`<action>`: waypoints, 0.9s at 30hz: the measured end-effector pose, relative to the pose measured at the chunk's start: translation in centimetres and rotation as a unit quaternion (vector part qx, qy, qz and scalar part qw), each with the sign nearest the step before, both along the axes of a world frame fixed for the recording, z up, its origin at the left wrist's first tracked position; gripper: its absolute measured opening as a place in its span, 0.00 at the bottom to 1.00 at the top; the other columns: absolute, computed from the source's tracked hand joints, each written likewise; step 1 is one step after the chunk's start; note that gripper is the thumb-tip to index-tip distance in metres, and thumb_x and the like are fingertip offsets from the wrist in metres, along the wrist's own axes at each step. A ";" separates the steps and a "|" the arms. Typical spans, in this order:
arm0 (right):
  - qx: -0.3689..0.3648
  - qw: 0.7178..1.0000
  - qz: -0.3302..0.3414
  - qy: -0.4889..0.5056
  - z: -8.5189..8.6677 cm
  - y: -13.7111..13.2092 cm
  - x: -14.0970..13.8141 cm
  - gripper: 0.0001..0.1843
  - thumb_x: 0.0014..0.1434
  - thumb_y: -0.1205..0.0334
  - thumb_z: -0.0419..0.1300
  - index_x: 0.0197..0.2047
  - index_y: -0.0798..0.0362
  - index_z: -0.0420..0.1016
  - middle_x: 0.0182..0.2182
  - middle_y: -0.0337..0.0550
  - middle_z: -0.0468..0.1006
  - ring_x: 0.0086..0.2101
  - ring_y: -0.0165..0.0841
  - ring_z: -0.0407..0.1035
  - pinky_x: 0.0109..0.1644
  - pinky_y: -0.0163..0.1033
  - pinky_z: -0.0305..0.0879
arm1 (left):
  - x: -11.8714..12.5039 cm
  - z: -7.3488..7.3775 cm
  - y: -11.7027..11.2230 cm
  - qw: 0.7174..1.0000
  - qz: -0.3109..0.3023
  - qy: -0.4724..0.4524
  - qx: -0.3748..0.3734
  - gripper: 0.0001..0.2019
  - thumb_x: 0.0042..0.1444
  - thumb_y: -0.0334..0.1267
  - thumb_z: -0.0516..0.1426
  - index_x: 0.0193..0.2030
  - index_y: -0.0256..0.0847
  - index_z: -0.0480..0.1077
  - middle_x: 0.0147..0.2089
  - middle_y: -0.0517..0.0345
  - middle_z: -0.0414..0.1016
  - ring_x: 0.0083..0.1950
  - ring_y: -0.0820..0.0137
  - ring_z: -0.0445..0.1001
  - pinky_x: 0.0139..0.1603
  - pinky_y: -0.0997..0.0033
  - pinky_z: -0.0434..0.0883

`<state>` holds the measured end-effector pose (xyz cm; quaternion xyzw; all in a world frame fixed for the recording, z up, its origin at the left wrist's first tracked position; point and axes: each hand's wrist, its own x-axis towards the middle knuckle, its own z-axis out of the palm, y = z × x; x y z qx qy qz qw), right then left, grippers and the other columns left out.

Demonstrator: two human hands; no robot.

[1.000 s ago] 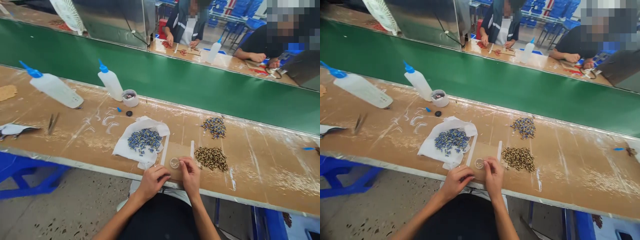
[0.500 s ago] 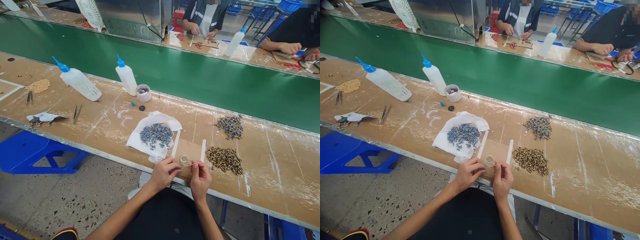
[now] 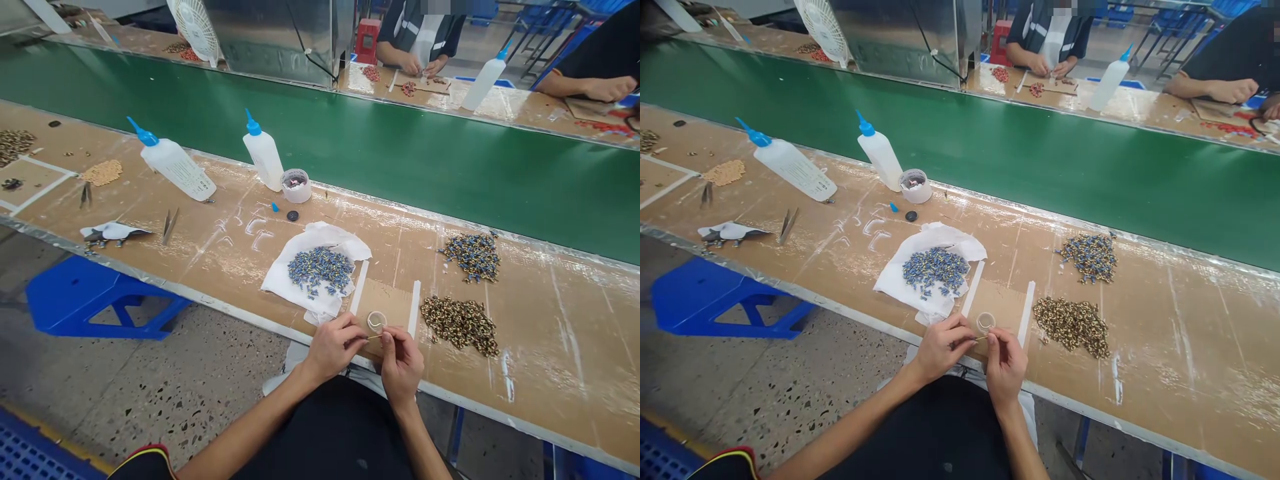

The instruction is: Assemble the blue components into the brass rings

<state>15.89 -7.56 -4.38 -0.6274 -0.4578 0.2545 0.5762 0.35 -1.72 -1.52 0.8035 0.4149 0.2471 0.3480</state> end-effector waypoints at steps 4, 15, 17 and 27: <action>0.008 1.000 0.005 -0.011 -0.1 0.0 0.0 0.07 0.66 0.61 0.59 0.40 0.54 0.76 0.35 0.45 0.79 0.36 0.35 0.74 0.41 0.40 0.71 | -0.1 -0.1 -0.1 1.000 0.000 -0.002 -0.003 0.04 0.61 0.33 0.60 0.37 0.40 0.77 0.38 0.58 0.73 0.34 0.73 0.71 0.35 0.75 0.65; 0.031 0.998 0.021 -0.047 0.4 0.1 0.0 0.04 0.65 0.66 0.59 0.41 0.52 0.76 0.35 0.42 0.79 0.35 0.32 0.74 0.40 0.36 0.70 | -0.2 -0.2 -0.1 1.000 -0.001 -0.012 -0.004 0.04 0.61 0.33 0.59 0.37 0.40 0.76 0.38 0.57 0.73 0.35 0.73 0.71 0.34 0.75 0.65; 0.039 0.998 0.028 -0.052 0.5 0.1 -0.1 0.05 0.65 0.67 0.59 0.41 0.51 0.76 0.34 0.42 0.79 0.36 0.32 0.74 0.40 0.37 0.70 | -0.2 -0.2 -0.1 1.000 -0.004 -0.017 -0.004 0.04 0.61 0.33 0.59 0.37 0.40 0.76 0.38 0.56 0.74 0.36 0.72 0.72 0.36 0.75 0.66; 0.058 0.996 0.031 -0.063 1.0 0.2 -0.5 0.06 0.65 0.69 0.59 0.41 0.51 0.76 0.34 0.42 0.79 0.35 0.33 0.74 0.39 0.36 0.71 | -0.4 -0.1 -0.1 0.999 -0.003 -0.038 -0.016 0.05 0.62 0.32 0.58 0.37 0.40 0.76 0.37 0.57 0.72 0.35 0.72 0.70 0.35 0.75 0.64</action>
